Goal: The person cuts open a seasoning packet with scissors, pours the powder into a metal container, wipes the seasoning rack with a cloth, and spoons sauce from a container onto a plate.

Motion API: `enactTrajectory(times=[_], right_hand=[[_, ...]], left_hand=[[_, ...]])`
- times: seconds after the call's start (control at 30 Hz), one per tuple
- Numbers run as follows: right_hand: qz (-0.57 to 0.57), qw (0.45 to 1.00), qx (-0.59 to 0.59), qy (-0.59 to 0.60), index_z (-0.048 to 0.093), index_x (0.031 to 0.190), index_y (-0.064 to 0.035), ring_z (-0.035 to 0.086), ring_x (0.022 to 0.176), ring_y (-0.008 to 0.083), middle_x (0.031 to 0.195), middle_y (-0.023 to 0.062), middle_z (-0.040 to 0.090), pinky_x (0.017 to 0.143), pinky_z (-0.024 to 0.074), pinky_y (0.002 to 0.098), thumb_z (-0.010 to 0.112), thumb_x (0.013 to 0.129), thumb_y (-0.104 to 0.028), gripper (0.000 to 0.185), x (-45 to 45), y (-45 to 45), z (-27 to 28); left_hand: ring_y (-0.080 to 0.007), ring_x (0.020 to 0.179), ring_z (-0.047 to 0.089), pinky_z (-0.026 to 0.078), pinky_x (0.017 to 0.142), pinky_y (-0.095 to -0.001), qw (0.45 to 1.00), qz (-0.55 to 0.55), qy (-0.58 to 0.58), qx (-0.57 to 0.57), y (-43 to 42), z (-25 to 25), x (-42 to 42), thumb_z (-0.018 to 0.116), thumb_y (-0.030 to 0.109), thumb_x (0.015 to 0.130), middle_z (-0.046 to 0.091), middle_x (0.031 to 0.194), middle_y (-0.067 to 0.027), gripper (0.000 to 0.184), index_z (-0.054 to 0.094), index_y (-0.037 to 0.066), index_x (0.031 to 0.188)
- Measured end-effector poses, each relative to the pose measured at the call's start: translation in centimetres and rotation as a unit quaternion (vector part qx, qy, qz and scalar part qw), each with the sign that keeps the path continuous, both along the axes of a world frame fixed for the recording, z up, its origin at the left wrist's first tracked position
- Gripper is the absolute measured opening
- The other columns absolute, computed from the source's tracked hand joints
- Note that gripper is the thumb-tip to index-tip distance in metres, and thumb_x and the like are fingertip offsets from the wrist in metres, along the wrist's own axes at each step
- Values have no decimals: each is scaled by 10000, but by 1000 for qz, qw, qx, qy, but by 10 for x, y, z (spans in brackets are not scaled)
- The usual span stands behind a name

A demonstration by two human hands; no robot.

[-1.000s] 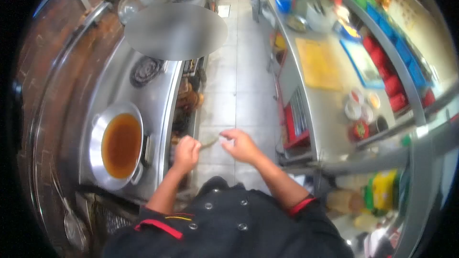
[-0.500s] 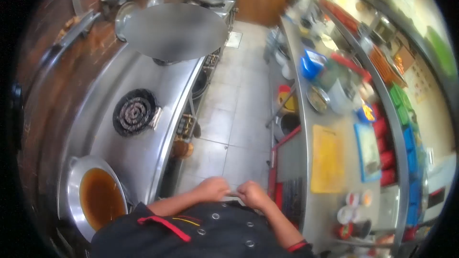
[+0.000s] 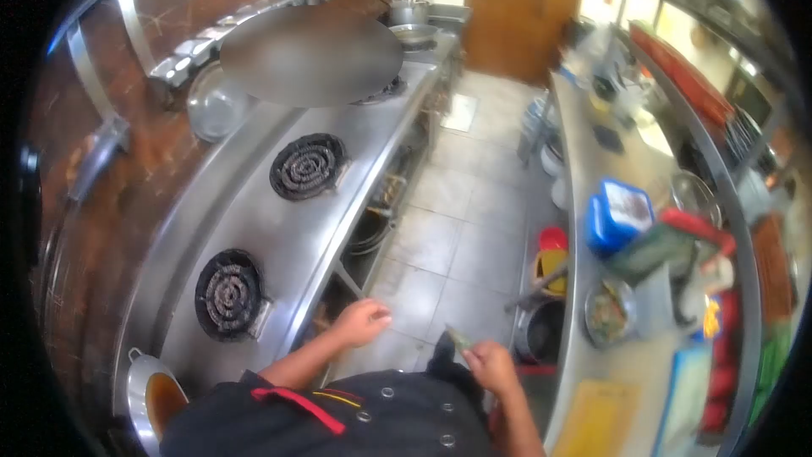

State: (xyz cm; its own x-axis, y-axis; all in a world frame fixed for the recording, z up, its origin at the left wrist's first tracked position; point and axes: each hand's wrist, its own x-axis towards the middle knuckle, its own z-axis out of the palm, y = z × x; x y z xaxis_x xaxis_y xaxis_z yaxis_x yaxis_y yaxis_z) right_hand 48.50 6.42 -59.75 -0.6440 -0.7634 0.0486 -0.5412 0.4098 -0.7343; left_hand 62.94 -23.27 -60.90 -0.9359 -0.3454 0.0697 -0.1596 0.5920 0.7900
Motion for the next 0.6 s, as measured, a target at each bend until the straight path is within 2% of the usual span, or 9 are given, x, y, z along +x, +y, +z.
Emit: enactTrajectory(times=[0.03,0.13,0.23,0.3,0.37,0.43,0.5,0.53,0.6], right_hand=[[10,1000,-7,-8,682,741,-17,613,703,371,752,200,636,662,490,452,692,816,-172,171,-29,-12,-1],[77,992,62,77,670,736,6,604,727,388,727,191,624,669,482,447,677,834,-191,220,-125,-57,21],[145,982,26,118,673,734,3,597,733,388,718,189,619,679,480,446,672,837,-181,211,-211,-111,56],[183,974,6,131,678,741,-5,595,727,378,704,183,614,682,477,444,669,845,-175,200,-256,-150,74],[202,973,-55,93,659,725,-3,609,751,386,760,188,648,710,487,455,649,858,-192,232,-287,-193,85],[211,970,-76,92,660,727,-2,611,751,383,760,186,648,715,491,448,646,860,-186,228,-315,-234,73],[219,967,-95,93,661,729,-1,613,750,379,760,185,648,719,495,441,643,862,-181,224,-350,-273,59],[222,969,-49,99,678,769,-4,621,761,366,787,175,662,717,501,430,647,861,-164,188,-363,-289,50],[226,967,4,116,694,808,-7,630,771,352,813,165,675,715,506,418,651,860,-148,157,-397,-323,46]], left_hand=[[-288,909,636,509,804,-376,999,7,-30,-32,-11,11,-15,635,273,885,648,991,-144,275,666,32,1014],[-299,932,639,510,822,-382,994,26,-19,-104,-50,46,-64,646,259,875,653,996,-147,266,671,35,1016],[-304,931,638,507,823,-390,987,131,-49,-77,-93,52,-101,652,253,870,657,975,-139,253,679,41,1006],[-305,938,636,506,829,-388,985,152,-52,-69,-118,61,-121,653,255,868,659,982,-137,253,683,49,1013],[-305,943,634,506,829,-394,974,192,-108,-49,-144,61,-142,656,272,868,657,1004,-140,262,685,53,1007],[-320,987,622,495,862,-403,969,202,-130,-62,-179,51,-165,657,275,867,649,1058,-156,298,669,52,1064],[-351,1092,580,458,949,-424,946,286,-68,-136,-220,33,-191,657,275,865,619,1163,-185,387,621,46,1176],[-389,1196,515,398,1034,-455,938,309,-45,-153,-246,25,-201,655,279,860,564,1269,-219,504,541,16,1275],[-414,1278,443,340,1089,-480,910,342,-17,-235,-308,38,-228,657,290,854,488,1364,-245,621,456,-11,1358]])
